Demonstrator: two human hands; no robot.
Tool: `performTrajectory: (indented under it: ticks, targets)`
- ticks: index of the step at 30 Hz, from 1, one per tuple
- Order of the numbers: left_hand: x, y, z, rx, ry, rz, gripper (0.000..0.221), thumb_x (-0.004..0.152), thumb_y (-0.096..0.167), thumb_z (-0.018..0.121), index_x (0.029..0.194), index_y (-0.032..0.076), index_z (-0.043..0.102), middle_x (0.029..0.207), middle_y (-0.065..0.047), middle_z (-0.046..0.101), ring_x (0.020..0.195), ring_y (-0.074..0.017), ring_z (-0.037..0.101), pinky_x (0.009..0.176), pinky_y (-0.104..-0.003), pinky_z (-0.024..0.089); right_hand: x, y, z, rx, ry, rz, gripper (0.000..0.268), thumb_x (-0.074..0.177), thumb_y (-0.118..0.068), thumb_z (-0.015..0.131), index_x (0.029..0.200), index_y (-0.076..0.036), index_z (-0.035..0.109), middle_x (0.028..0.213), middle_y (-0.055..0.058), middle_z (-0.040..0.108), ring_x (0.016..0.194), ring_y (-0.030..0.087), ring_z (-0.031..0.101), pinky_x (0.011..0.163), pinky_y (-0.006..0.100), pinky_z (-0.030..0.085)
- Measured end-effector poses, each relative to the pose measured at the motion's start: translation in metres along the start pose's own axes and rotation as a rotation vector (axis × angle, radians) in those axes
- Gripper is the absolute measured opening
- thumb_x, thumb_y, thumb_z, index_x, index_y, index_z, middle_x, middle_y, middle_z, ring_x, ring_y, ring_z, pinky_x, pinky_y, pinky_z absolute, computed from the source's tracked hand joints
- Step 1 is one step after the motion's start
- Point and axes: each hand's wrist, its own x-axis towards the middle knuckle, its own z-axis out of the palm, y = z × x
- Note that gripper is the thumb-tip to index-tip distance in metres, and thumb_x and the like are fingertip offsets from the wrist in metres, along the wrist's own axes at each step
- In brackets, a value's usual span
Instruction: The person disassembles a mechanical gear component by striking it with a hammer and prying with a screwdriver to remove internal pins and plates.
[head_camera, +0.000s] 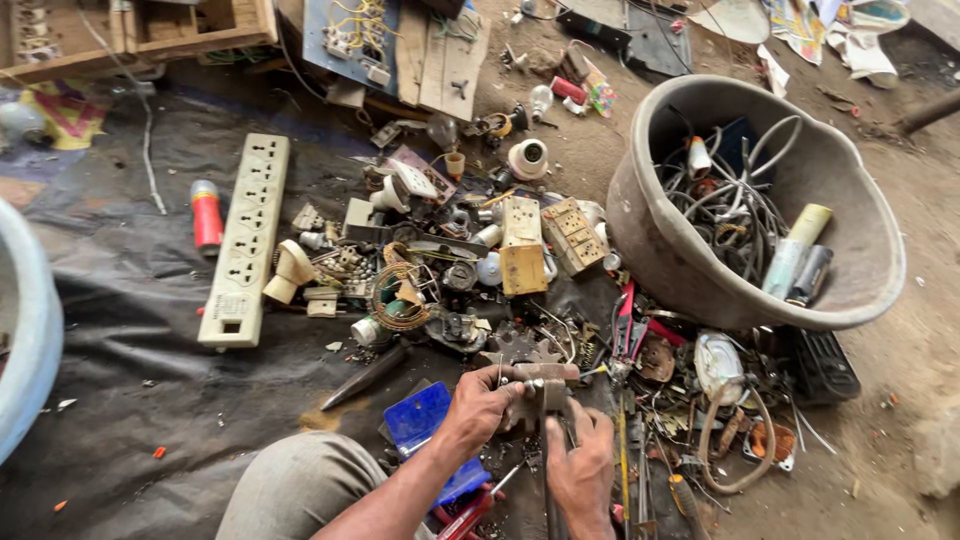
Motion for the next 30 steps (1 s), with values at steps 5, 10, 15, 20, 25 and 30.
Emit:
performTrajectory:
  ticks: [5,10,15,20,25,30]
  targets:
    - [-0.007,-0.003,0.011,-0.084,-0.13,0.004,0.012,0.091,0.001,0.071,0.101,-0.004,0.074,0.077,-0.006,0.071,0.059,-0.0101,0.061,0.052,-0.023,0.048,0.006,-0.02,0.007,0.813,-0.095,0.378,0.023,0.093,-0.012,0.071,0.114,-0.004,0.077,0.102,0.007,0.074,0.089,0.016,0.067,0.077,0.029,0.057]
    - [-0.013,0.001,0.016,0.176,-0.093,-0.008,0.017,0.086,-0.002,0.077,0.102,-0.005,0.079,0.08,-0.009,0.075,0.063,-0.0098,0.064,0.057,-0.023,0.052,0.006,0.005,0.026,1.315,-0.035,0.446,0.021,0.096,-0.004,0.069,0.115,0.002,0.076,0.105,0.008,0.072,0.088,0.016,0.061,0.077,0.028,0.05]
    - [-0.018,0.008,0.018,0.21,-0.08,0.031,0.017,0.085,-0.003,0.076,0.101,-0.005,0.079,0.083,-0.009,0.078,0.066,-0.0091,0.068,0.061,-0.022,0.057,0.007,0.008,0.028,1.591,-0.1,0.614,0.021,0.099,-0.008,0.061,0.113,0.003,0.071,0.099,0.012,0.074,0.087,0.019,0.067,0.081,0.032,0.056]
    - [-0.025,0.023,0.02,0.169,-0.014,0.0,0.016,0.087,0.004,0.075,0.101,-0.002,0.078,0.077,-0.01,0.075,0.058,-0.0116,0.062,0.051,-0.025,0.05,0.006,0.003,0.026,1.5,-0.155,0.588,0.023,0.1,-0.01,0.059,0.115,0.003,0.07,0.096,0.011,0.074,0.082,0.019,0.067,0.077,0.034,0.057]
    - [-0.024,0.02,0.02,0.232,-0.07,0.044,0.019,0.087,0.005,0.073,0.102,-0.003,0.079,0.077,-0.007,0.074,0.062,-0.0084,0.063,0.055,-0.023,0.052,0.004,-0.002,0.026,1.414,-0.191,0.554,0.026,0.101,-0.009,0.06,0.119,0.005,0.071,0.1,0.012,0.075,0.084,0.018,0.067,0.077,0.032,0.057]
    - [-0.019,0.013,0.016,0.241,-0.094,0.054,0.02,0.086,0.003,0.071,0.102,-0.005,0.079,0.076,-0.006,0.072,0.063,-0.0086,0.062,0.057,-0.023,0.051,0.006,-0.002,0.026,1.433,-0.193,0.529,0.027,0.099,-0.007,0.061,0.12,0.007,0.07,0.107,0.014,0.076,0.084,0.017,0.067,0.078,0.032,0.057]
